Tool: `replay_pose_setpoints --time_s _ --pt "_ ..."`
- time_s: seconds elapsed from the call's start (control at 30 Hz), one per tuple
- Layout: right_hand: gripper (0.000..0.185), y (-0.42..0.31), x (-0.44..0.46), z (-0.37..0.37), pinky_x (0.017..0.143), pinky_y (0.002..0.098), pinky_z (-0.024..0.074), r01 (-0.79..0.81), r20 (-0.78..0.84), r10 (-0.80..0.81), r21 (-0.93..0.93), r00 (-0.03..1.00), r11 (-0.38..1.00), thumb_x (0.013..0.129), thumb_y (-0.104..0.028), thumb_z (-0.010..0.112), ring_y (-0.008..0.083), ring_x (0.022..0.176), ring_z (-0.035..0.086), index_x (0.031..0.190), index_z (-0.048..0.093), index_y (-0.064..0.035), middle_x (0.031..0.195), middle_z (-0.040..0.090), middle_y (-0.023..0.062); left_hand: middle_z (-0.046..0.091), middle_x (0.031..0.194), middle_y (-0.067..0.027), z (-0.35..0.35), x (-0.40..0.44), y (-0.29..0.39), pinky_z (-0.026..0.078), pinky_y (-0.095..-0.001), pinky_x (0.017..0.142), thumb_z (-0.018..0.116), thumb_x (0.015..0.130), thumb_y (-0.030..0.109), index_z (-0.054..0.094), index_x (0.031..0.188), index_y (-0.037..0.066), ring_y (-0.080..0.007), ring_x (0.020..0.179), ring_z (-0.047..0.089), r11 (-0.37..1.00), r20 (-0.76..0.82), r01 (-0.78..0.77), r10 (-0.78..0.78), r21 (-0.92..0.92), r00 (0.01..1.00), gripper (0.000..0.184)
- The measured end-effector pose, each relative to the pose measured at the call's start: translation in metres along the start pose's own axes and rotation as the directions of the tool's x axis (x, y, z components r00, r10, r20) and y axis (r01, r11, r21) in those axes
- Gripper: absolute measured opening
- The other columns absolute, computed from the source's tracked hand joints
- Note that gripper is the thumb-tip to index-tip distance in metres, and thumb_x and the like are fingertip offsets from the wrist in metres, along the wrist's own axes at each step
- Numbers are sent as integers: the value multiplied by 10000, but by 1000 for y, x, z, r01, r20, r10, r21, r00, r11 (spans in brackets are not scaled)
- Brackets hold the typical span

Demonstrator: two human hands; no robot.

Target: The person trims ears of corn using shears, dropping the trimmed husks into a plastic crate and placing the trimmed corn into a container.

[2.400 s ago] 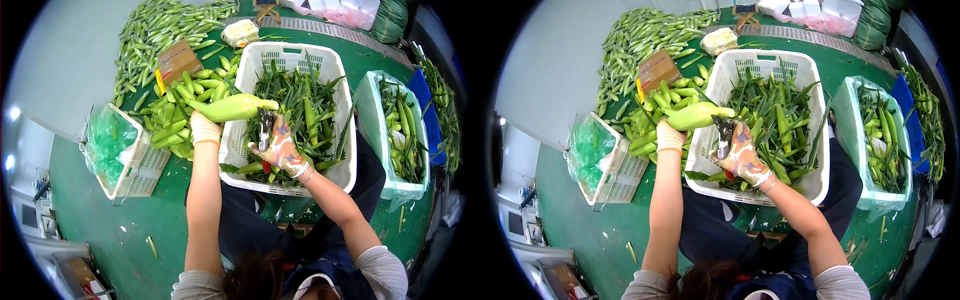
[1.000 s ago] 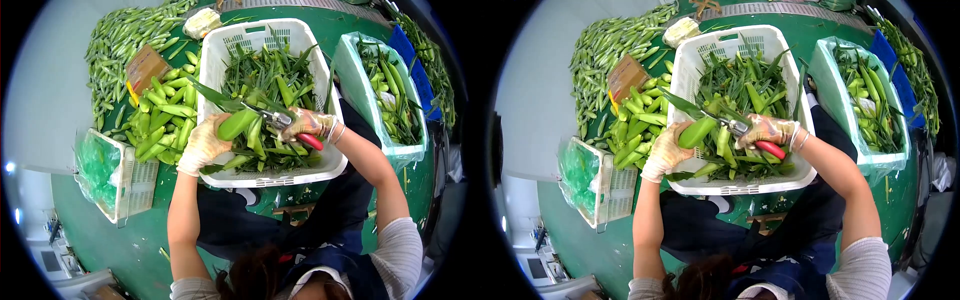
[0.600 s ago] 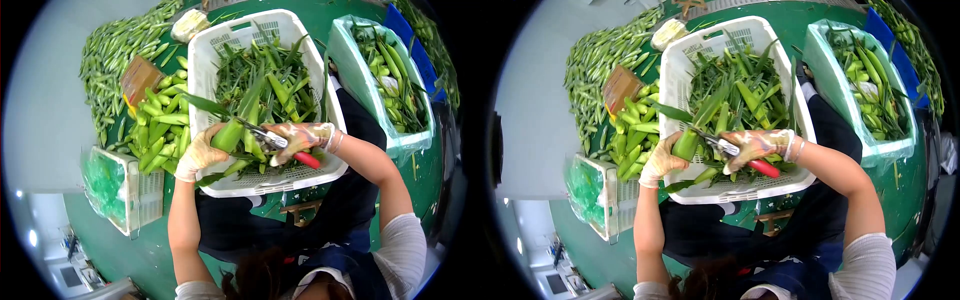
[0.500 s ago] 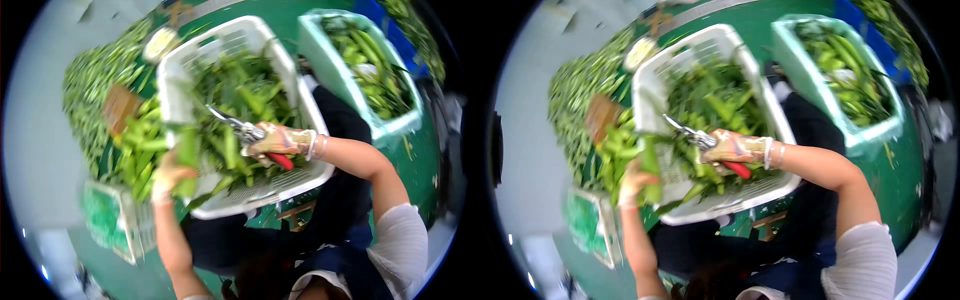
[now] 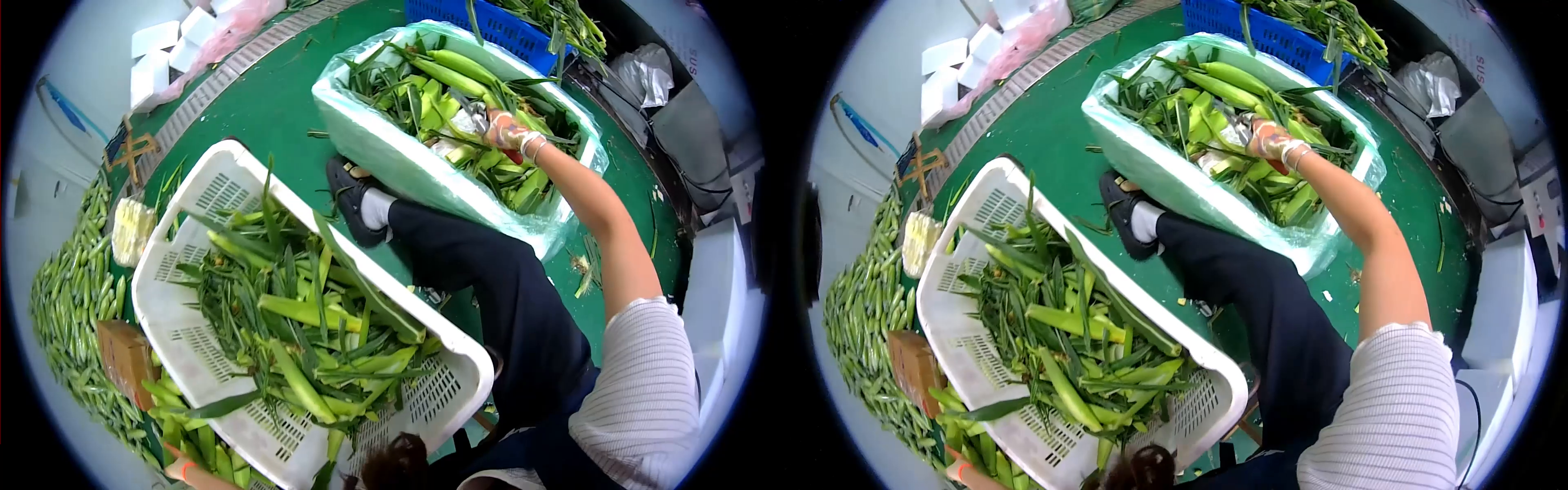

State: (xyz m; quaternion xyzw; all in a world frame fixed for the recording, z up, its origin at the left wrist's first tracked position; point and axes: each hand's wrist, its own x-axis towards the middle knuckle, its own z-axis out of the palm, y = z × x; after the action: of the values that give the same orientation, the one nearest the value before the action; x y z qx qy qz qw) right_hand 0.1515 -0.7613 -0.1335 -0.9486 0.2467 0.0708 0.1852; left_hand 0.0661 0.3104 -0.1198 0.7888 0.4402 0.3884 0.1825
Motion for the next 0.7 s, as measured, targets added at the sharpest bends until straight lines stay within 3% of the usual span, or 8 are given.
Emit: replay_pose_setpoints --time_s 0.03,0.1,0.2,0.27,0.4,0.53,0.67,0.7 --pt "443 14 6 14 707 410 483 55 -60 -59 -67 996 996 690 -187 643 359 811 622 1073 521 0 900 629 227 677 797 -131 2 -4 8 538 -387 623 663 796 401 634 1019 -26 -263 645 638 865 -45 -381 416 326 908 482" --pt "425 38 15 36 748 437 489 85 -75 -99 -173 992 981 697 -170 631 419 888 608 1063 514 9 948 618 262 664 699 -81 -11 -29 44 524 -375 575 577 833 455 673 943 37 -258 563 615 729 -207 -679 681 92 703 443" --pt "377 51 8 40 817 433 482 19 -99 -31 -129 995 992 664 -120 633 395 942 613 1016 549 -11 964 627 254 636 770 -101 -63 -59 106 488 -334 674 545 881 328 632 937 15 -235 682 578 875 327 -33 215 -482 920 329" --pt "398 55 5 34 829 446 483 50 -209 -84 -163 974 985 663 -132 644 397 948 608 1029 538 -16 984 622 239 617 818 -115 -100 -97 154 464 -307 740 524 913 243 605 933 1 -220 761 553 666 723 527 26 -527 690 256" --pt "362 77 61 20 825 468 487 -155 -593 21 -176 805 972 745 -221 620 387 923 616 1023 518 -14 987 614 223 593 783 -82 -153 -184 185 452 -295 690 510 924 241 597 915 -25 -202 694 530 831 698 422 -59 -362 714 280" --pt "348 92 112 -12 857 447 483 -274 -472 207 -77 857 959 765 -223 568 373 1011 607 1041 548 -13 1052 627 236 596 792 -71 -189 -213 145 466 -316 670 514 924 245 605 960 -31 -206 697 542 907 586 401 -256 -129 769 292" --pt "346 130 165 22 901 413 475 -132 -316 48 -249 948 959 809 -255 517 323 1055 602 1099 608 -88 1086 634 197 634 859 -93 -209 -202 101 496 -341 673 554 908 216 623 1050 -33 -225 742 581 914 663 406 -290 -22 690 295" --pt "338 141 181 41 869 419 492 -272 -409 192 -146 892 951 839 -267 488 337 1012 623 1109 586 -90 1059 639 213 612 732 -76 -194 -182 76 478 -327 557 585 867 279 608 915 20 -201 598 562 893 670 442 -276 -86 689 265"
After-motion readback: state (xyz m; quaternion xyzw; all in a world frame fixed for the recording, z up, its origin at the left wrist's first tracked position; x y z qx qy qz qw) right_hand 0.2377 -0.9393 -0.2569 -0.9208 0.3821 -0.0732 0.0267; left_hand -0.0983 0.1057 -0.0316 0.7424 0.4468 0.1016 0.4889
